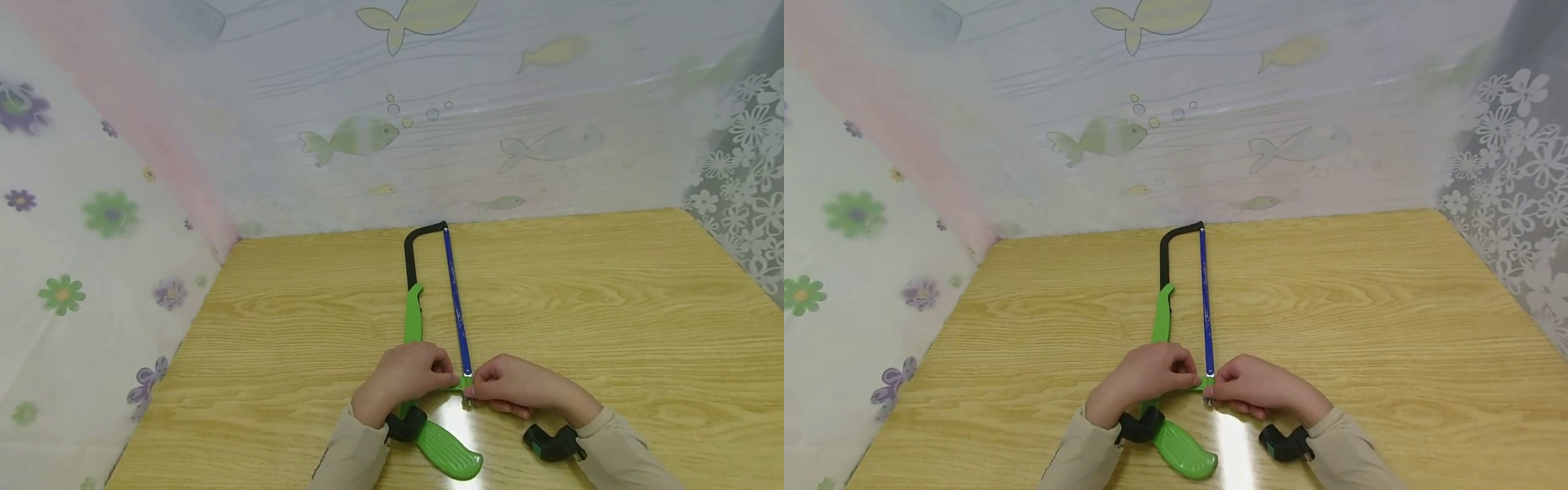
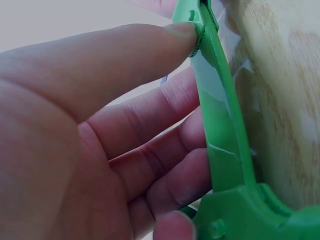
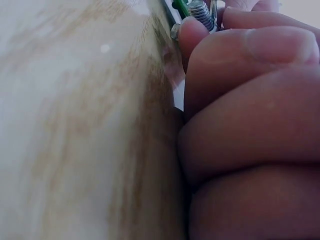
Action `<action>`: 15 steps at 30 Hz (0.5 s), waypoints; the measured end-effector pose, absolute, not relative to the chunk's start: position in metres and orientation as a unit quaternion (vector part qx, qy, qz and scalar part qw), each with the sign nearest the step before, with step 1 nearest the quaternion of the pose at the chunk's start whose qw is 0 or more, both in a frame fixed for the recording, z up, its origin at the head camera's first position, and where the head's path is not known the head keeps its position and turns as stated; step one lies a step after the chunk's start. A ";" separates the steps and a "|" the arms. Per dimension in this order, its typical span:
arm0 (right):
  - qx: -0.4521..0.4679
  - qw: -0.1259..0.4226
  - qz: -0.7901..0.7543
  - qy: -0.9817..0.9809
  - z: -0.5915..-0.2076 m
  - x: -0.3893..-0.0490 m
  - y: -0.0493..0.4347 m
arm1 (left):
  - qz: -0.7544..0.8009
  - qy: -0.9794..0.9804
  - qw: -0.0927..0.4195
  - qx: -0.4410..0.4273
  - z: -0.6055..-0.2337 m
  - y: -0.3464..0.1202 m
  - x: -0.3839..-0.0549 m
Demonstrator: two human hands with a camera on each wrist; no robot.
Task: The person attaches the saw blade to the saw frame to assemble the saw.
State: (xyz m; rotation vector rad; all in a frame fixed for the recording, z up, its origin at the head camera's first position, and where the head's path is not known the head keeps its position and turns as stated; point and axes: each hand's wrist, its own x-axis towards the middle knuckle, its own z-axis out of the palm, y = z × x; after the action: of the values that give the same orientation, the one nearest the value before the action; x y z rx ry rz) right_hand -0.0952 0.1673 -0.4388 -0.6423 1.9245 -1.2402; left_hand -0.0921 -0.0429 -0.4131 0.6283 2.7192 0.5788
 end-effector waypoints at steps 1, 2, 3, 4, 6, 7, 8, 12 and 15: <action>-0.251 0.374 -0.485 0.750 -0.439 -0.095 0.167 | 0.201 0.944 0.145 0.218 -0.413 -0.043 -0.092; -0.250 0.375 -0.485 0.749 -0.439 -0.095 0.167 | 0.201 0.944 0.145 0.218 -0.413 -0.043 -0.092; -0.249 0.376 -0.486 0.749 -0.439 -0.095 0.167 | 0.201 0.944 0.145 0.217 -0.413 -0.043 -0.092; -0.248 0.377 -0.486 0.749 -0.439 -0.095 0.167 | 0.199 0.945 0.144 0.217 -0.413 -0.043 -0.092; -0.248 0.377 -0.485 0.749 -0.439 -0.095 0.167 | 0.199 0.945 0.143 0.215 -0.413 -0.043 -0.092; -0.248 0.376 -0.484 0.750 -0.439 -0.095 0.167 | 0.198 0.946 0.143 0.214 -0.413 -0.043 -0.092; -0.248 0.375 -0.483 0.751 -0.439 -0.095 0.167 | 0.198 0.946 0.142 0.214 -0.413 -0.043 -0.092; -0.250 0.373 -0.479 0.755 -0.440 -0.096 0.166 | 0.197 0.946 0.141 0.213 -0.413 -0.043 -0.092; -0.250 0.374 -0.477 0.755 -0.440 -0.096 0.166 | 0.197 0.946 0.143 0.214 -0.413 -0.043 -0.092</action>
State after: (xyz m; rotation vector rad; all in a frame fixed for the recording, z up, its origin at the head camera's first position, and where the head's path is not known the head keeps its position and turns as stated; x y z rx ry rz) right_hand -0.0957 0.1660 -0.4397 -0.6406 1.9337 -1.2227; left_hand -0.0922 -0.0430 -0.4129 0.6171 2.7283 0.5677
